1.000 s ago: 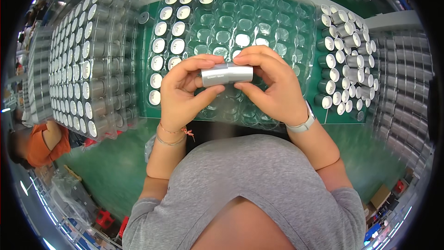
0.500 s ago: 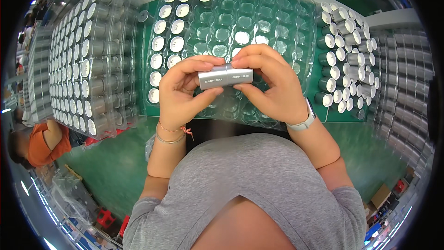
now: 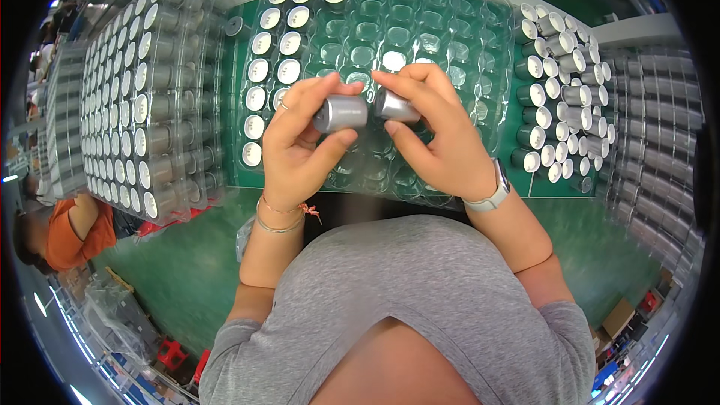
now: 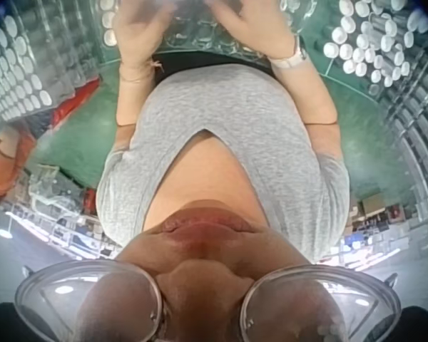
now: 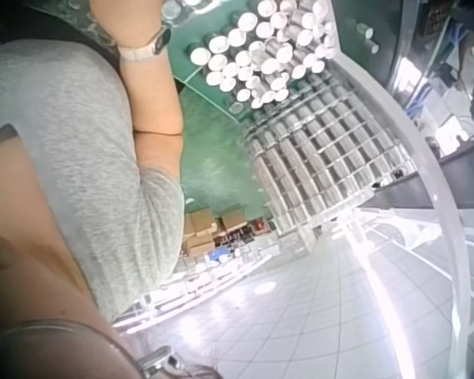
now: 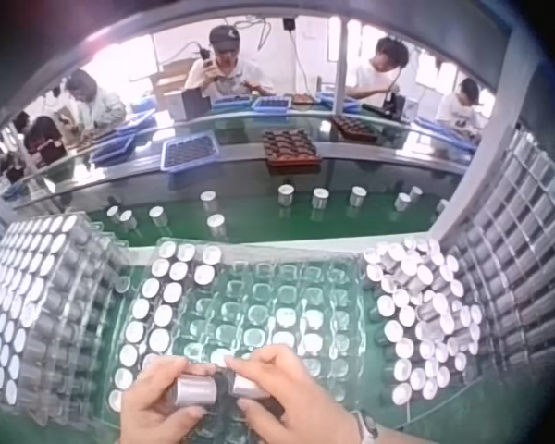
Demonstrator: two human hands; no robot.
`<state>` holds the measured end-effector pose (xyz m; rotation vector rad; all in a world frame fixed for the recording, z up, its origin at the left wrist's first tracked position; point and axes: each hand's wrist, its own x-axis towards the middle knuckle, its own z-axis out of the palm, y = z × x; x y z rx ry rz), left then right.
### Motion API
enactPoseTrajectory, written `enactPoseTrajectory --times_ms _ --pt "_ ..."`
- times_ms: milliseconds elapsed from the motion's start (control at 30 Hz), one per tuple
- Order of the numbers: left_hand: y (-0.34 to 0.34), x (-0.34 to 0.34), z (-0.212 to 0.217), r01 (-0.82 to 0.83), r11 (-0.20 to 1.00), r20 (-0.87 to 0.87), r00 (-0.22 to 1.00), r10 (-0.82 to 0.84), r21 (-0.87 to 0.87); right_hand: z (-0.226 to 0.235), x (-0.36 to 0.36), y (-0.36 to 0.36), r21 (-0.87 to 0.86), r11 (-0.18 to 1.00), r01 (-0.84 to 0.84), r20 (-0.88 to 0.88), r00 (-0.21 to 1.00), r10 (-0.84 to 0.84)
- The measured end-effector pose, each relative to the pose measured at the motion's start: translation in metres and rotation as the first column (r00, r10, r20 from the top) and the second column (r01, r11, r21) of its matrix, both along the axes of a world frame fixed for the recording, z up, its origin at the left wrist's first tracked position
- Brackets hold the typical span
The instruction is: Inspecting and organizing small cylindrical electronic components into a tray.
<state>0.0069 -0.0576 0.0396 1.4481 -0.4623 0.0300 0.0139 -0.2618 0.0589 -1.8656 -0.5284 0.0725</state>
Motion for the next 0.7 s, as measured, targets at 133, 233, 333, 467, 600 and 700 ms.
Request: enactPoseTrajectory --times_ms 133,233,333,467,600,700 --pt "-0.001 -0.001 -0.002 -0.099 0.993 -0.115 0.989 0.09 -0.071 -0.007 0.001 -0.002 0.103 0.994 0.047 -0.058 0.997 -0.041" --pt "-0.005 -0.002 0.005 -0.114 0.993 -0.133 0.985 0.11 -0.023 -0.009 0.002 -0.002 0.142 0.988 0.063 -0.045 0.997 -0.058" --pt "0.002 0.001 0.004 -0.079 0.989 -0.049 0.995 0.085 0.127 -0.006 0.0 -0.001 0.17 0.983 0.076 -0.07 0.995 -0.065" --pt "0.006 0.0 -0.008 -0.008 0.996 -0.08 0.997 0.015 0.089 -0.002 -0.005 0.001 0.339 0.936 0.095 -0.256 0.967 -0.005" --pt "0.003 -0.003 -0.005 -0.062 0.995 -0.187 0.981 0.046 -0.08 -0.012 -0.003 -0.002 0.485 0.871 0.075 -0.357 0.927 0.119" --pt "0.008 -0.002 -0.002 -0.113 0.986 -0.342 0.937 0.066 -0.12 -0.009 0.001 -0.006 0.328 0.942 -0.071 -0.284 0.944 0.17"
